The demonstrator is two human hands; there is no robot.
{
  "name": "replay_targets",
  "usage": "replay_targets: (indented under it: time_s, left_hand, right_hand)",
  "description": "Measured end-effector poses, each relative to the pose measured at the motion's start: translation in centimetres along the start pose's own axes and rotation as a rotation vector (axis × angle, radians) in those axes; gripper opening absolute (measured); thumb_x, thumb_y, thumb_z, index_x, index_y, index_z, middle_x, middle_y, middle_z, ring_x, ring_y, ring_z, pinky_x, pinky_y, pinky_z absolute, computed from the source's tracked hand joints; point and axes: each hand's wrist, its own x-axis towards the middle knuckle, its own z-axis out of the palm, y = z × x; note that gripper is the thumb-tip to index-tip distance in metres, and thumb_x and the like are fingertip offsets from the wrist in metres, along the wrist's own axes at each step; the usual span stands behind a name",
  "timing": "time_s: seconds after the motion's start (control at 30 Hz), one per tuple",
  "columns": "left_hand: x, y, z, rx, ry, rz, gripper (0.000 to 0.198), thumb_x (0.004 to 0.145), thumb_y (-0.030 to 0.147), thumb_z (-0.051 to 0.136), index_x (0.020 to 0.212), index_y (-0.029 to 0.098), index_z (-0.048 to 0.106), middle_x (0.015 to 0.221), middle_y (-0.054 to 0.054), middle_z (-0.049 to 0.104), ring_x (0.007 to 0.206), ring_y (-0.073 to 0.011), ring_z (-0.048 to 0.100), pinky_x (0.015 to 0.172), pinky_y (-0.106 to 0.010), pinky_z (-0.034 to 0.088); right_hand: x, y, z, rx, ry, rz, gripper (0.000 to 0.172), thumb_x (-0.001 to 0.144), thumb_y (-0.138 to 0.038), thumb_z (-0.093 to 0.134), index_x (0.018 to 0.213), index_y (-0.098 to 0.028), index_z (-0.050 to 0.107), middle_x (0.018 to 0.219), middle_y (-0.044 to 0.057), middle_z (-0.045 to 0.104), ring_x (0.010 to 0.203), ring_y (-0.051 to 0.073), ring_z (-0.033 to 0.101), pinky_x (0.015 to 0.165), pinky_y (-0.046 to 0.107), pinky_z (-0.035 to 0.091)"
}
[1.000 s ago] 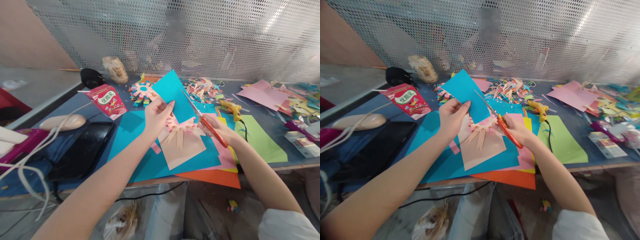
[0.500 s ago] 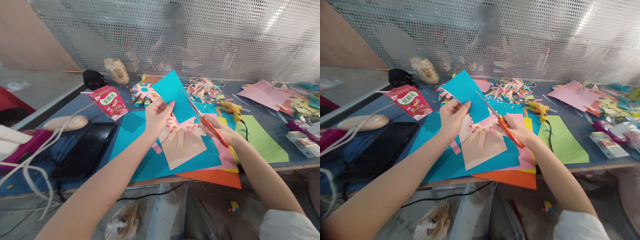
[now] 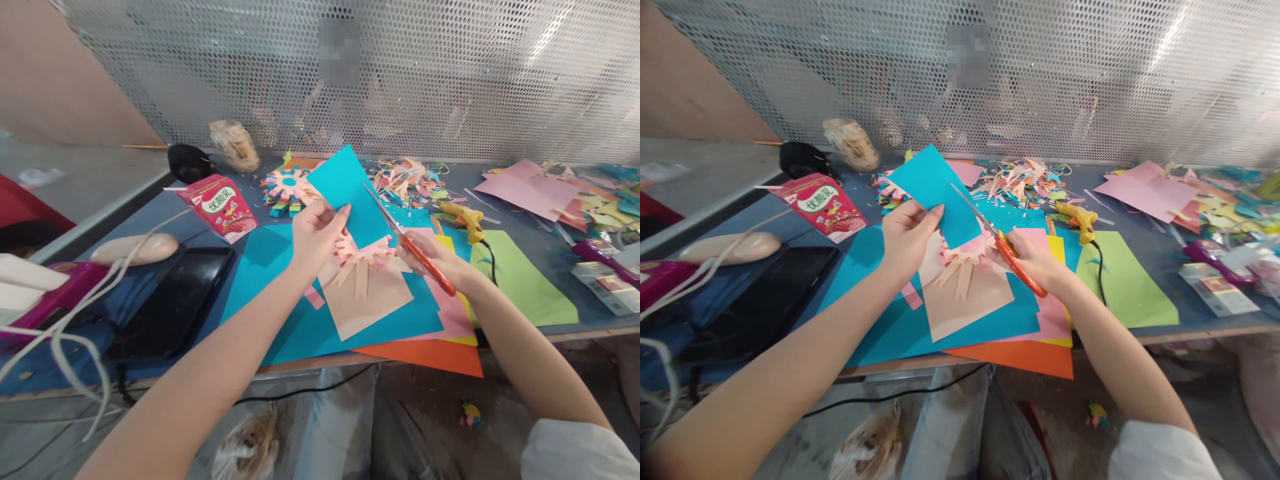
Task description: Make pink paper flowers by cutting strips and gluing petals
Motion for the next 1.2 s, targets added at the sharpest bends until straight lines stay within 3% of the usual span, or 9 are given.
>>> replay_targets:
  time_s: [0.13, 0.4, 1.2]
  left_hand:
    - [0.1, -0.1, 0.0, 0.008, 0.004, -0.014, 0.033, 0.068, 0.029, 0.068, 0.050, 0.018, 0.042, 0.043, 0.007, 0.042, 0.042, -0.0057, 0.042, 0.043, -0.020, 0.034]
    - [0.0, 0.0, -0.1, 0.019, -0.021, -0.002, 0.032, 0.068, 0.031, 0.067, 0.050, 0.018, 0.044, 0.042, 0.007, 0.043, 0.040, -0.0057, 0.042, 0.044, -0.020, 0.035]
    - [0.2, -0.3, 0.0, -0.026, -0.001, -0.043, 0.033, 0.064, 0.027, 0.068, 0.049, 0.018, 0.040, 0.043, 0.008, 0.035, 0.041, -0.0044, 0.035, 0.043, -0.019, 0.031]
  right_hand:
    - [0.0, -0.2, 0.0, -0.022, -0.047, 0.036, 0.043, 0.067, -0.063, 0.048, 0.070, -0.021, 0.037, 0.063, -0.004, 0.036, 0.057, 0.009, 0.033, 0.053, 0.026, 0.027]
    - [0.1, -0.3, 0.1, -0.168, -0.004, 0.015, 0.044, 0.071, -0.065, 0.043, 0.070, -0.021, 0.036, 0.068, -0.002, 0.040, 0.061, 0.012, 0.041, 0.058, 0.029, 0.032]
    - [0.7, 0.9, 0.4, -0.347, 0.115, -0.093, 0.045, 0.077, -0.062, 0.042, 0.059, -0.021, 0.032, 0.056, -0.004, 0.034, 0.051, 0.009, 0.033, 0.051, 0.027, 0.024]
